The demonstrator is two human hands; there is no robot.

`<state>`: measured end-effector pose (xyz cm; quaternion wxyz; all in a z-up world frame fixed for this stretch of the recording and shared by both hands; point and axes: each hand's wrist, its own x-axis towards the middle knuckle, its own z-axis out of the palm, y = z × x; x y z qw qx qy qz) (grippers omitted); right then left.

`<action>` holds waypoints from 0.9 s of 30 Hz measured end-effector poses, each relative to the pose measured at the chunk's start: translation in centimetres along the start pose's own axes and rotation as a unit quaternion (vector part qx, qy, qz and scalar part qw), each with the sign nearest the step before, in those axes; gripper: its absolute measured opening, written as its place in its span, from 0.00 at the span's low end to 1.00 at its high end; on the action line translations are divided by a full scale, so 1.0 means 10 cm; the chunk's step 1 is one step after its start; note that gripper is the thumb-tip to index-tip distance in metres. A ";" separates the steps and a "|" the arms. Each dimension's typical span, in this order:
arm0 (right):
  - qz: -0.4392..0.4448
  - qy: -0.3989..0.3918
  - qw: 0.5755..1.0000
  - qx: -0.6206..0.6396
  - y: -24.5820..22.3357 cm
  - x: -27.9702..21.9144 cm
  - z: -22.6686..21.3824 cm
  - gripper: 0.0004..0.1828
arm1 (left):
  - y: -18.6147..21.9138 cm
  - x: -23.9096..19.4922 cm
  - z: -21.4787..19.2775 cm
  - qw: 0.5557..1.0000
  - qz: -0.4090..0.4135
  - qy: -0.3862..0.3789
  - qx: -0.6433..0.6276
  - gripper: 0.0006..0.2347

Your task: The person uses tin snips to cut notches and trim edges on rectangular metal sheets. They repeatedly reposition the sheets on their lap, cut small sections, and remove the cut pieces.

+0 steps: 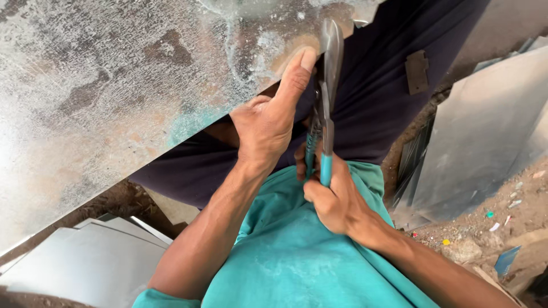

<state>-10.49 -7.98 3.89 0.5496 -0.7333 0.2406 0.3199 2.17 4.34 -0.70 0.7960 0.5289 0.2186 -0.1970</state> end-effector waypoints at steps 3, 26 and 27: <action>-0.078 0.037 0.996 -0.014 -0.29 0.16 0.10 0.15 | 0.03 0.00 0.01 0.999 0.028 -0.010 -0.028 0.12; -0.024 0.172 0.950 -0.259 1.03 -0.17 -0.92 0.11 | 0.13 -0.08 0.51 0.987 0.070 -0.063 -0.132 0.17; -0.008 0.168 0.954 -0.247 1.07 -0.17 -0.93 0.10 | 0.13 -0.11 0.50 0.981 0.117 -0.071 -0.134 0.16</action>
